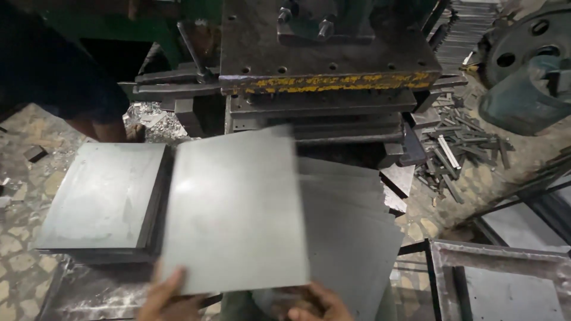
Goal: The person feeds metal sheets into a stamping machine and stacks the processed plates.
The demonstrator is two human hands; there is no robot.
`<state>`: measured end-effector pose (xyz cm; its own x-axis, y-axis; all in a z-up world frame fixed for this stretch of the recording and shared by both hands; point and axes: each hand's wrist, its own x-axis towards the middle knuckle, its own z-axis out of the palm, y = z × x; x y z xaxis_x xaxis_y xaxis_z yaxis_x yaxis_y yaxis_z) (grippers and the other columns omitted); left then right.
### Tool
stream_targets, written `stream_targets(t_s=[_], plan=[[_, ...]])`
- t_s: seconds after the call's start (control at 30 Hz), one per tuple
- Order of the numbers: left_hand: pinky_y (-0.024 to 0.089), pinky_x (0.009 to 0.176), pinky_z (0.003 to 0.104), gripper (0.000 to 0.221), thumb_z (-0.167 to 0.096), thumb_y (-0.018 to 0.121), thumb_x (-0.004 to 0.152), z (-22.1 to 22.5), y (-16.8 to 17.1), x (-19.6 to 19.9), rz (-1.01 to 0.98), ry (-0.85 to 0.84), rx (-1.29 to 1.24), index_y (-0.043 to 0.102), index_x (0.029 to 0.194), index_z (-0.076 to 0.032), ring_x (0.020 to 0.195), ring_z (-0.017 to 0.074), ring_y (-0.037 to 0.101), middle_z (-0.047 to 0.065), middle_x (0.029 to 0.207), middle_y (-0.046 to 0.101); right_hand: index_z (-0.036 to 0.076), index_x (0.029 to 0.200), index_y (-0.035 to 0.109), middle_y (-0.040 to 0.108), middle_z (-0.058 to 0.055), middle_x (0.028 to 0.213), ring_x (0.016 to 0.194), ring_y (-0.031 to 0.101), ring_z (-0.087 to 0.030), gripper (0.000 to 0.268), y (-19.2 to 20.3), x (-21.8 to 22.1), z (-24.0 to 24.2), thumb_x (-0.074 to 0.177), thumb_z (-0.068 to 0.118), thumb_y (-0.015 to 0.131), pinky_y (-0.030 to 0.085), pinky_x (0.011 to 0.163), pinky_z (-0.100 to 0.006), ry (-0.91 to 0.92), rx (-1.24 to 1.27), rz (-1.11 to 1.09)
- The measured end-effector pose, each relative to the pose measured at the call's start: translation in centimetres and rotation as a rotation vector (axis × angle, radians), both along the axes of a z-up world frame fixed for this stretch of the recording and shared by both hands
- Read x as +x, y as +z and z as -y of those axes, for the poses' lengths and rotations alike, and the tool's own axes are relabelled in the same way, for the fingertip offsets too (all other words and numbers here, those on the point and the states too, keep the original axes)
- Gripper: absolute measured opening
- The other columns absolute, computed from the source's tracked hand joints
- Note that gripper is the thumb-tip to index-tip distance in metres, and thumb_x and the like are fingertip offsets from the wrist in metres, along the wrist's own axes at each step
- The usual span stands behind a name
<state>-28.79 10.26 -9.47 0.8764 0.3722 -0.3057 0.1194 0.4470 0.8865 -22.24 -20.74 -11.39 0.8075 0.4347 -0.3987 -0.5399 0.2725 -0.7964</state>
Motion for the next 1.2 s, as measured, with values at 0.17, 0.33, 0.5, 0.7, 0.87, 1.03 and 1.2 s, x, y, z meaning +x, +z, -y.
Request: stream_targets(t_s=[0.17,0.33,0.5,0.7,0.87,1.03,1.2], plan=[[0.045,0.093,0.054,0.065,-0.017,0.068,0.089,9.5,10.8,11.8,0.075,0.027,-0.383,0.045,0.149,-0.005,0.114,0.0333,0.060,0.018,0.128,0.062,-0.001,0.134,0.058,0.074,-0.020,0.120,0.103,0.076,-0.029,0.050,10.4,4.3,-1.4,0.087,0.015,0.068,0.062,0.090,-0.045,-0.269,-0.018,0.090],[0.054,0.104,0.047,0.068,-0.023,0.066,0.088,13.0,15.8,17.9,0.088,-0.132,-0.425,0.036,0.147,-0.008,0.115,0.0264,0.066,0.014,0.127,0.065,-0.009,0.114,0.062,0.071,-0.019,0.107,0.097,0.070,-0.026,0.025,14.6,10.4,-0.2,0.103,0.013,0.056,0.060,0.090,-0.037,-0.410,0.122,0.243],[0.057,0.103,0.040,0.059,-0.022,0.067,0.093,12.0,12.6,22.7,0.052,-0.101,-0.381,0.040,0.142,-0.004,0.114,0.0282,0.066,0.017,0.124,0.064,-0.004,0.105,0.066,0.074,-0.015,0.102,0.094,0.072,-0.023,0.022,15.1,17.6,0.0,0.102,0.012,0.053,0.060,0.088,-0.034,-0.362,0.099,0.186],[0.060,0.094,0.033,0.032,-0.020,0.061,0.100,10.8,11.0,25.6,0.187,-0.159,-0.299,0.058,0.119,0.005,0.105,0.0240,0.072,0.017,0.116,0.071,-0.005,0.104,0.067,0.074,-0.016,0.098,0.088,0.071,-0.024,0.025,12.0,26.0,0.1,0.106,0.013,0.051,0.058,0.080,-0.034,-0.347,0.074,0.154],[0.062,0.087,0.032,0.027,-0.021,0.058,0.103,10.1,11.5,27.2,0.173,-0.150,-0.166,0.063,0.111,0.004,0.095,0.0215,0.074,0.015,0.108,0.075,-0.007,0.101,0.065,0.074,-0.019,0.097,0.088,0.074,-0.028,0.021,11.9,27.0,-0.1,0.105,0.010,0.052,0.063,0.081,-0.037,-0.422,0.074,0.092],[0.063,0.082,0.033,0.025,-0.019,0.056,0.104,10.5,10.3,28.1,0.227,-0.113,-0.083,0.062,0.108,0.005,0.090,0.0222,0.075,0.017,0.104,0.075,-0.005,0.103,0.062,0.073,-0.019,0.098,0.089,0.074,-0.028,0.017,12.3,26.3,-0.3,0.103,0.010,0.054,0.064,0.080,-0.037,-0.418,0.088,0.167],[0.063,0.080,0.032,0.024,-0.017,0.053,0.105,12.9,10.3,28.8,0.222,-0.055,-0.097,0.060,0.107,0.005,0.087,0.0224,0.075,0.018,0.102,0.074,-0.006,0.104,0.062,0.072,-0.019,0.098,0.089,0.073,-0.028,0.017,12.0,26.7,1.2,0.103,0.010,0.056,0.063,0.081,-0.037,-0.430,0.082,0.178]])
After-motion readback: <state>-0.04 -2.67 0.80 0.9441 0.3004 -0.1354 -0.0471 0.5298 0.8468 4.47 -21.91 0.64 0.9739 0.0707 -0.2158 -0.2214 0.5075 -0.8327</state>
